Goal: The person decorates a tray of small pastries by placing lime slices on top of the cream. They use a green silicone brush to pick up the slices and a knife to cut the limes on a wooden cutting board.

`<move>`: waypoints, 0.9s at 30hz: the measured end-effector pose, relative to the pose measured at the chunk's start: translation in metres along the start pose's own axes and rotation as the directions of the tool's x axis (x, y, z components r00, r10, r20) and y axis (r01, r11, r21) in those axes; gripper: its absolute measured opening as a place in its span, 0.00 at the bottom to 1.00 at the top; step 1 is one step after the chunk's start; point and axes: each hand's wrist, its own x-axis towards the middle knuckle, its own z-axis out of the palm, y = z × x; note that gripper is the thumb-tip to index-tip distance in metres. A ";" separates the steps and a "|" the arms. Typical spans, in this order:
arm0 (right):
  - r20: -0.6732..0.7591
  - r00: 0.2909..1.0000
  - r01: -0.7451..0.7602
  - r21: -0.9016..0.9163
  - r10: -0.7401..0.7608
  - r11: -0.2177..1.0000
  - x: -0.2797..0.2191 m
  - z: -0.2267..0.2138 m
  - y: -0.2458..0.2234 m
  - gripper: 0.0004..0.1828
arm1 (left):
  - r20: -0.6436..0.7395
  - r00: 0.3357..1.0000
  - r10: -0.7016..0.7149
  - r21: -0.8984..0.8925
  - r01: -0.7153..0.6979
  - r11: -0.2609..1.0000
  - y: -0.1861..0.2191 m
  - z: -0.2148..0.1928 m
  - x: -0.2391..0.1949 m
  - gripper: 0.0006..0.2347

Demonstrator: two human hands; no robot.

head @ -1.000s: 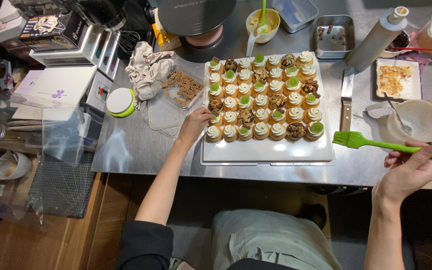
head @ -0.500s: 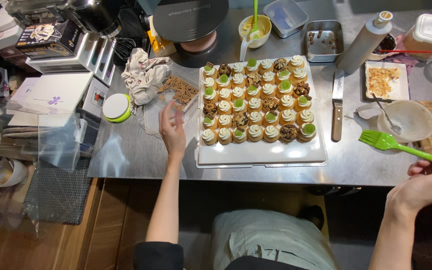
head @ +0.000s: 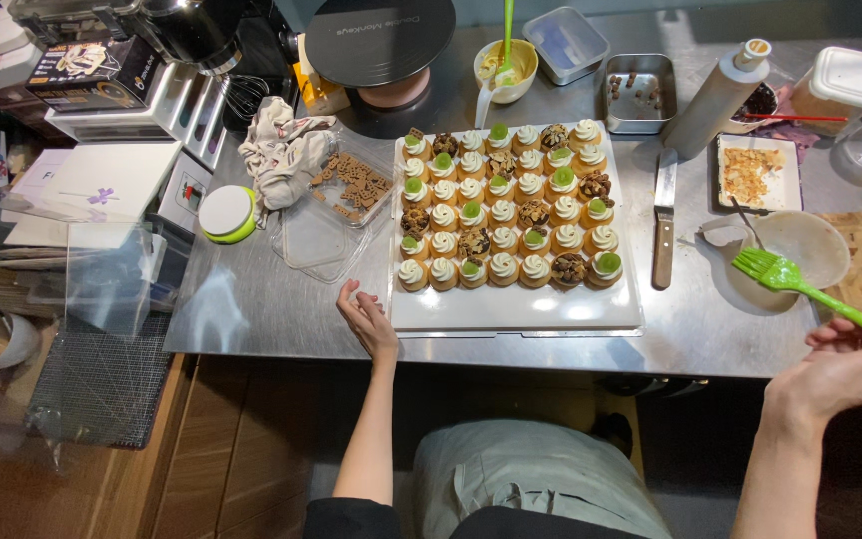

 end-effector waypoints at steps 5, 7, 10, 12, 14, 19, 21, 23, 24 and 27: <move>0.059 0.997 -0.057 0.030 0.056 0.998 -0.001 0.014 0.009 0.26 | -0.026 0.999 0.027 0.015 -0.027 1.000 -0.001 0.001 0.000 0.19; 0.074 0.996 -0.055 0.019 0.054 0.998 -0.008 0.020 0.001 0.26 | -0.026 0.998 0.053 0.030 -0.053 0.998 -0.002 0.002 0.001 0.20; 0.093 0.994 -0.058 0.007 0.057 0.998 -0.015 0.025 -0.007 0.27 | -0.023 0.997 0.079 0.049 -0.078 0.996 -0.004 0.003 0.002 0.21; 0.098 0.993 -0.065 0.003 0.064 0.998 -0.017 0.024 -0.005 0.28 | -0.020 0.997 0.077 0.055 -0.076 0.996 -0.005 0.002 0.002 0.21; 0.068 0.994 -0.084 0.022 0.082 0.996 -0.014 0.022 0.003 0.28 | -0.017 0.997 0.078 0.049 -0.077 0.996 -0.006 0.002 0.003 0.22; 0.051 0.993 -0.105 0.024 0.104 0.994 -0.024 0.014 0.003 0.24 | 0.011 0.997 0.076 0.063 -0.076 0.995 -0.011 0.002 0.003 0.23; 0.024 0.992 -0.122 0.037 0.121 0.992 -0.024 0.011 0.002 0.22 | 0.027 0.997 0.072 0.066 -0.074 0.995 -0.011 0.003 0.003 0.24; 0.013 0.992 -0.125 0.018 0.125 0.992 -0.029 0.009 -0.005 0.21 | 0.053 0.992 0.116 0.048 -0.118 0.992 -0.010 0.002 0.003 0.23; 0.010 0.992 -0.124 0.020 0.124 0.992 -0.031 0.007 -0.007 0.21 | 0.055 0.991 0.118 0.045 -0.121 0.992 -0.011 0.002 0.003 0.23; 0.005 0.992 -0.130 0.017 0.130 0.991 -0.038 -0.003 -0.011 0.26 | 0.088 0.991 0.104 0.050 -0.109 0.993 -0.011 0.002 0.004 0.23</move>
